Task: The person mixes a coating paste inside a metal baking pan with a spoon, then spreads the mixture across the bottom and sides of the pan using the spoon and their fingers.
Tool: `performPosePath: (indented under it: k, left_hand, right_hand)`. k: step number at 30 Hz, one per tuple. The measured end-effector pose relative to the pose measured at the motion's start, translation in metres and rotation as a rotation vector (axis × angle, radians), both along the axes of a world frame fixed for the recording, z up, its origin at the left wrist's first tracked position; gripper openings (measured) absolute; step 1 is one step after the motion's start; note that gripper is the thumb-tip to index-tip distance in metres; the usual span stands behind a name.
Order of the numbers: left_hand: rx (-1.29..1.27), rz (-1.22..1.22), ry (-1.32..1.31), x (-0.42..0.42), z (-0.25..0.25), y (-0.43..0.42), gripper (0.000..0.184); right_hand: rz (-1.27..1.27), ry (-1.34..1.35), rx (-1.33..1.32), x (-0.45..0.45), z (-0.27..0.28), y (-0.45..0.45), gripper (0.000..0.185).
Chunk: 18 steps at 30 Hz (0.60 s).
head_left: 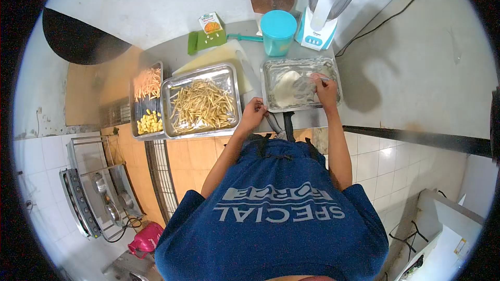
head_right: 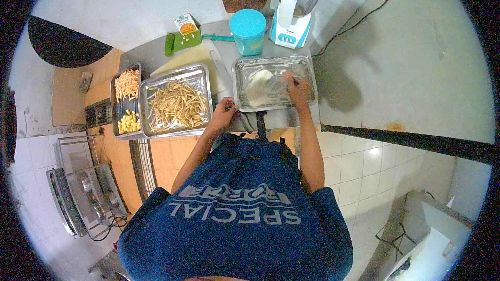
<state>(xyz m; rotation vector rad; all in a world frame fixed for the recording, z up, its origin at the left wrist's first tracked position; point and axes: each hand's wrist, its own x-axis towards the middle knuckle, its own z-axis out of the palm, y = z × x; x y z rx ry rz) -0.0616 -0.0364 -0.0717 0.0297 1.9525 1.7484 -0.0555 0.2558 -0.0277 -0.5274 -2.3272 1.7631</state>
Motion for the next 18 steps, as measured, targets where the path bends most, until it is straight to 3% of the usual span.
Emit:
performPosePath:
  k: [3,5,9,11,12,14,18]
  left_hand:
    - [0.041,0.005,-0.012,0.000,-0.006,0.000,0.021]
    - [0.068,0.006,-0.012,-0.004,-0.008,0.000,0.020]
    - [0.032,-0.008,0.033,-0.004,-0.003,-0.001,0.018]
    - [0.079,0.006,0.002,-0.003,-0.005,-0.003,0.018]
    - [0.025,-0.014,0.011,-0.004,0.000,-0.003,0.018]
    - [-0.026,-0.037,0.024,-0.007,0.010,-0.001,0.019]
    - [0.043,-0.012,-0.033,-0.004,0.006,-0.001,0.020]
  right_hand:
    - [0.097,0.057,0.318,0.004,-0.006,-0.007,0.023]
    - [0.388,-0.087,-0.020,0.003,-0.006,-0.007,0.025]
    - [0.175,-0.180,0.005,0.004,-0.009,0.012,0.028]
    - [-0.005,0.158,0.282,0.006,-0.010,0.008,0.030]
    - [-0.010,0.163,0.284,0.010,-0.011,0.004,0.030]
    - [0.296,-0.079,0.181,0.018,-0.015,-0.003,0.032]
    - [0.242,-0.052,0.181,0.023,-0.004,0.021,0.025]
